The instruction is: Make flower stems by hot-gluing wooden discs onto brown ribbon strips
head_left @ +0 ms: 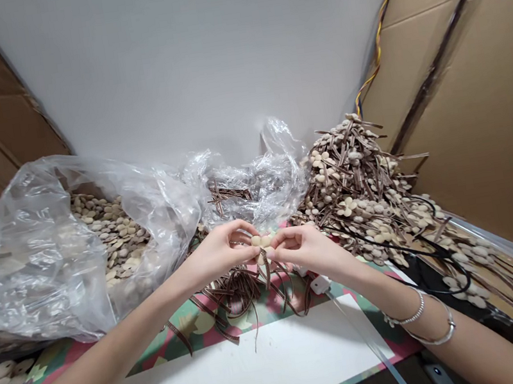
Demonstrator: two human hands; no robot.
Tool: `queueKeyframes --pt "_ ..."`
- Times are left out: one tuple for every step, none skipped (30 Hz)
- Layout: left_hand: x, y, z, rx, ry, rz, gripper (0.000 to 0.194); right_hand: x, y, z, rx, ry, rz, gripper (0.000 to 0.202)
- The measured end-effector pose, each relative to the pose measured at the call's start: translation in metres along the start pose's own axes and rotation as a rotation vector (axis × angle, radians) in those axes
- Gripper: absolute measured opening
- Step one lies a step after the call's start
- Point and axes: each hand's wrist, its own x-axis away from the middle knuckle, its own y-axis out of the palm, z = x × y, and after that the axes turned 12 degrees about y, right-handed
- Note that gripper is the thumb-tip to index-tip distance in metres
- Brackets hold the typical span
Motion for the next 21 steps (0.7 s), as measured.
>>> queueKeyframes --pt "0.0003 0.0002 0.0001 -0.009 0.005 -0.001 0.022 0.0001 0.0001 0.0003 -0.007 0.006 -0.007 0.014" --pt "0.0006 0.0003 0.0001 -0.025 0.014 -0.003 0.022 0.0003 0.0001 0.0007 -0.013 0.014 -0.013 0.013" --pt "0.0009 0.0004 -0.0001 -0.045 0.028 -0.003 0.021 0.0005 -0.0001 0.0009 -0.017 0.022 -0.017 0.011" --pt "0.0012 0.0003 -0.0004 -0.065 0.041 -0.001 0.02 0.0007 -0.0004 0.001 -0.017 0.03 -0.019 0.01" --pt "0.0014 0.0002 -0.001 -0.08 0.051 -0.001 0.02 0.0009 -0.0008 0.0009 -0.016 0.037 -0.021 0.009" --pt "0.0015 0.0 -0.0016 -0.086 0.057 0.0 0.021 0.0012 -0.0014 0.0006 -0.015 0.045 -0.027 0.009" --pt "0.0015 -0.0001 -0.0023 -0.085 0.058 -0.003 0.021 0.0015 -0.002 0.0003 -0.016 0.053 -0.034 0.01" --pt "0.0016 -0.0003 -0.0029 -0.081 0.058 -0.005 0.021 0.0016 -0.0026 0.0 -0.016 0.06 -0.041 0.01" --pt "0.0015 -0.0005 -0.0033 -0.077 0.058 -0.008 0.022 0.0017 -0.0032 -0.0003 -0.016 0.066 -0.046 0.01" --pt "0.0015 -0.0006 -0.0035 -0.076 0.059 -0.011 0.022 0.0016 -0.0035 -0.0003 -0.014 0.072 -0.052 0.01" --pt "0.0016 -0.0005 -0.0035 -0.078 0.061 -0.013 0.022 0.0013 -0.0037 -0.0002 -0.008 0.076 -0.059 0.01" --pt "0.0017 -0.0002 -0.0032 -0.084 0.065 -0.014 0.022 0.0008 -0.0036 0.0001 0.007 0.077 -0.06 0.01" --pt "0.0019 0.0003 -0.0025 -0.089 0.068 -0.018 0.022 0.0003 -0.0033 0.0004 0.025 0.071 -0.05 0.012" --pt "0.0022 0.0009 -0.0016 -0.091 0.071 -0.023 0.021 -0.0002 -0.0029 0.0007 0.045 0.054 -0.034 0.014" --pt "0.0025 0.0017 -0.0004 -0.088 0.073 -0.032 0.021 -0.0006 -0.0023 0.0009 0.06 0.024 -0.014 0.018" --pt "0.0028 0.0024 0.001 -0.081 0.074 -0.043 0.021 -0.0008 -0.0018 0.001 0.071 -0.015 0.002 0.02" --pt "0.003 0.0028 0.0025 -0.069 0.075 -0.058 0.021 -0.0009 -0.0013 0.001 0.077 -0.055 0.013 0.021" --pt "0.003 0.0027 0.0039 -0.055 0.073 -0.078 0.021 -0.0009 -0.0009 0.0011 0.081 -0.094 0.017 0.022" --pt "0.0029 0.0019 0.005 -0.043 0.067 -0.099 0.022 -0.0009 -0.0008 0.0013 0.092 -0.129 0.019 0.021" --pt "0.0024 0.0004 0.0058 -0.035 0.057 -0.112 0.025 -0.0009 -0.001 0.0018 0.121 -0.164 0.035 0.021" --pt "0.0018 -0.0017 0.0061 -0.038 0.046 -0.104 0.028 -0.0012 -0.0013 0.0028 0.174 -0.208 0.085 0.02"
